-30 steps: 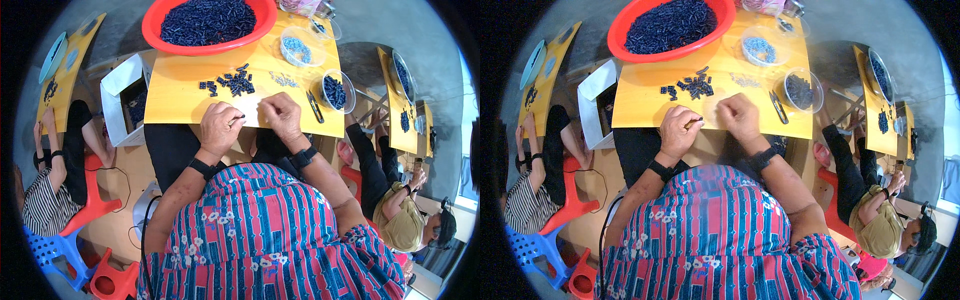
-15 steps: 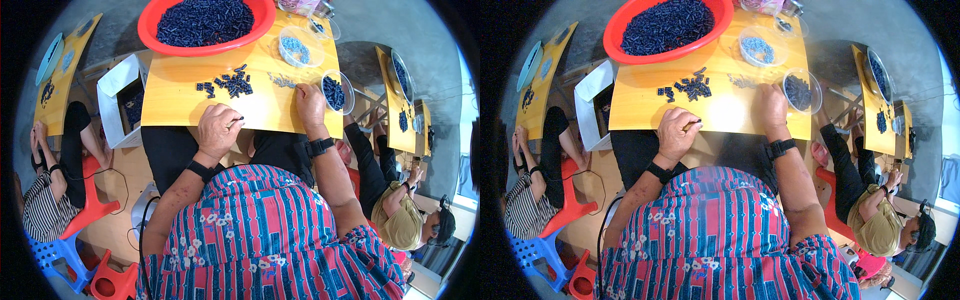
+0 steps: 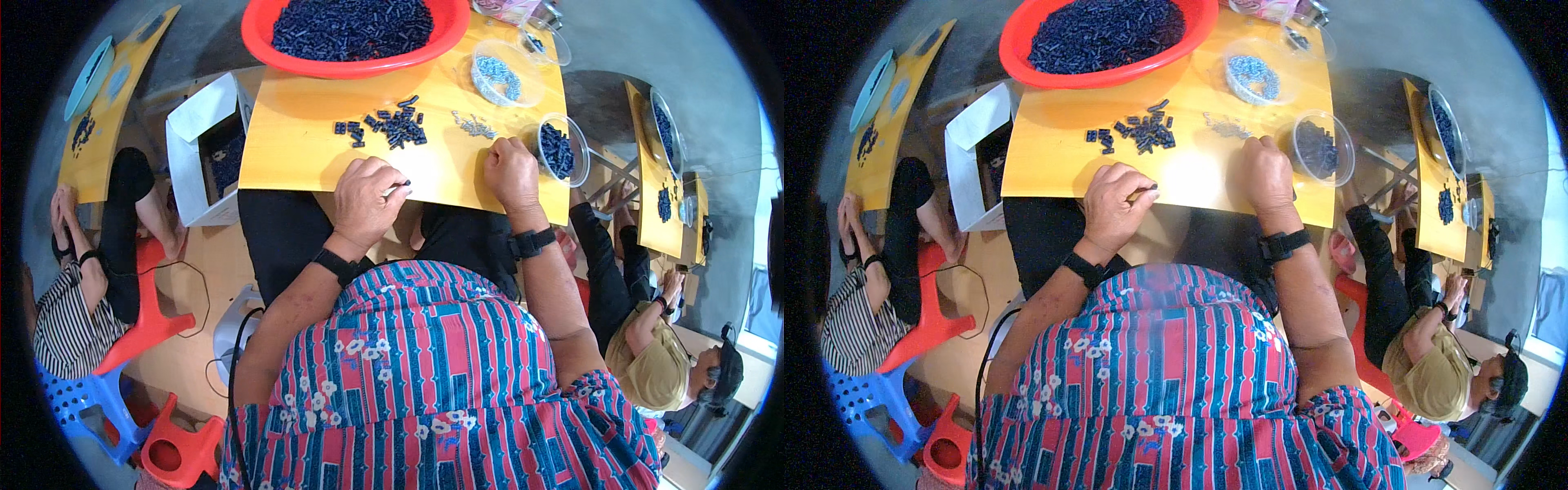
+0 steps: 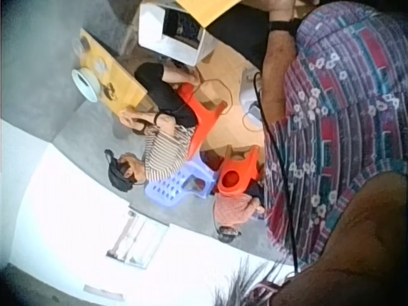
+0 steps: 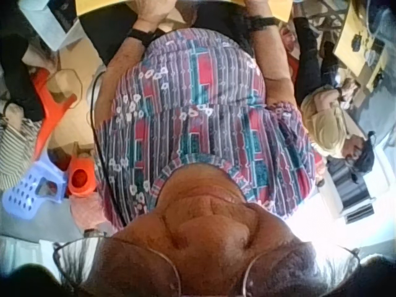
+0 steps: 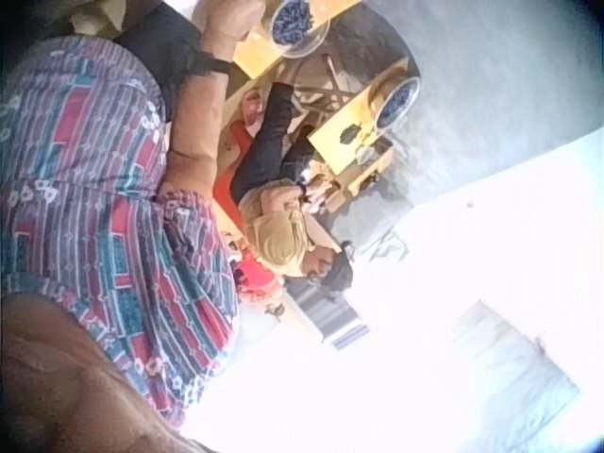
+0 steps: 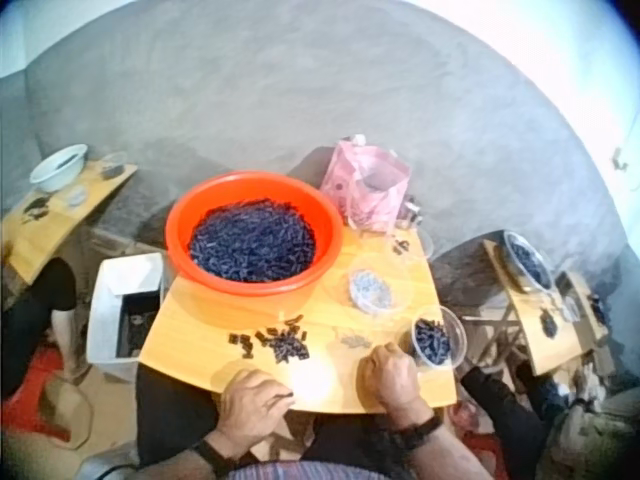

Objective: Assembling small blue and white plastic components on a table.

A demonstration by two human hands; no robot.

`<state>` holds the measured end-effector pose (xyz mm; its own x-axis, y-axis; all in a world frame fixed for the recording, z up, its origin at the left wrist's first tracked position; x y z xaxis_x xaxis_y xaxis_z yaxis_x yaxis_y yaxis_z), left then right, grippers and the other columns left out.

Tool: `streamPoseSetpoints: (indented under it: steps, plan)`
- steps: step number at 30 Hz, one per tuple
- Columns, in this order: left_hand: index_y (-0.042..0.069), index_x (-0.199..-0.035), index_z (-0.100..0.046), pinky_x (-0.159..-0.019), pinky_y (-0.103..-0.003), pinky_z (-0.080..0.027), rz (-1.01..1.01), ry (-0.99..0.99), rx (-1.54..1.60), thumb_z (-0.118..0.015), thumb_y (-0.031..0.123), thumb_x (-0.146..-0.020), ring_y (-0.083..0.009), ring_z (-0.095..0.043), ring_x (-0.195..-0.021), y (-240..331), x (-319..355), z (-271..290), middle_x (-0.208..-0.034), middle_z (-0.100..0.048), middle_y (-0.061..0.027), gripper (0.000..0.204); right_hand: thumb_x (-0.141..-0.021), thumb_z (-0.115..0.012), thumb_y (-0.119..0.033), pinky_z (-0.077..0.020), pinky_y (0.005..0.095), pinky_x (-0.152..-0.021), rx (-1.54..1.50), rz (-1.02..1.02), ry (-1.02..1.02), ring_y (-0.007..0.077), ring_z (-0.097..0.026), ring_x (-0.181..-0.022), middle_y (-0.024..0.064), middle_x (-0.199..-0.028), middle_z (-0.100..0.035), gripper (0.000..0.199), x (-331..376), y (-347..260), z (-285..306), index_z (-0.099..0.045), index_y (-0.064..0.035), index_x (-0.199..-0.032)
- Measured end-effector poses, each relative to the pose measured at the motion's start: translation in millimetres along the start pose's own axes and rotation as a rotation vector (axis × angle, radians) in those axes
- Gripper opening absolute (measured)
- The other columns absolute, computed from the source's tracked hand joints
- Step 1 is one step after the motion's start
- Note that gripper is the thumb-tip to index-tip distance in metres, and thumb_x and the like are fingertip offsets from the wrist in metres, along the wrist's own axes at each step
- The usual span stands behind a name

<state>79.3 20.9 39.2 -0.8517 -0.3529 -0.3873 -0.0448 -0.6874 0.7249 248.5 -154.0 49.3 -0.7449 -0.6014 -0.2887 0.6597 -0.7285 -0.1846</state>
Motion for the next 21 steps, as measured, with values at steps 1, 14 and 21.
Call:
streamPoseSetpoints:
  steps: [1, 14, 21]
  plan:
    - [0.008, -0.080, -0.069, -0.077, -0.038, -0.047, 0.005, 0.000, -0.006, -0.077, 0.013, -0.074, -0.0269, -0.060, -0.084, -0.4, -0.1, -0.3, -0.084, -0.065, -0.0056, 0.010, -0.082, -0.061, -0.006, -0.0527, 0.0473, -0.069, -0.007, 0.003, -0.004, 0.0383, -0.063, -0.076, 0.0182, -0.078, -0.062, 0.007, 0.7, -1.2, 0.0, -0.060, -0.0015, -0.077]
    - [0.010, -0.080, -0.072, -0.076, -0.038, -0.048, -0.016, 0.032, 0.046, -0.078, 0.015, -0.073, -0.0271, -0.060, -0.084, -2.7, 1.2, -0.2, -0.084, -0.066, -0.0054, 0.010, -0.083, -0.063, -0.002, -0.0544, 0.0365, -0.070, -0.440, 0.219, 0.011, 0.0313, -0.065, -0.076, 0.0149, -0.089, -0.065, 0.015, 8.5, -62.0, 11.0, -0.068, -0.0034, -0.097]
    - [0.011, -0.080, -0.072, -0.075, -0.039, -0.048, -0.016, 0.033, 0.030, -0.078, 0.015, -0.072, -0.0275, -0.059, -0.083, -1.3, 0.8, 0.8, -0.083, -0.064, -0.0053, 0.011, -0.092, -0.059, 0.001, -0.0545, 0.0259, -0.072, -1.169, -0.203, -0.376, 0.0111, -0.062, -0.077, 0.0039, -0.083, -0.063, 0.011, 26.5, -77.8, -42.0, -0.067, -0.0005, -0.100]
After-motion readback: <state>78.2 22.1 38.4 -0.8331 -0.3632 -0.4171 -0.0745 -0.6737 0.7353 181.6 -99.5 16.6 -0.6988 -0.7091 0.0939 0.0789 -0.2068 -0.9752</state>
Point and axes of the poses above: each hand's wrist, its own x-axis away from the middle knuckle, its own z-axis out of the back of the hand, y = z × x, the point moved 9 cm from there along -x, towards the middle knuckle
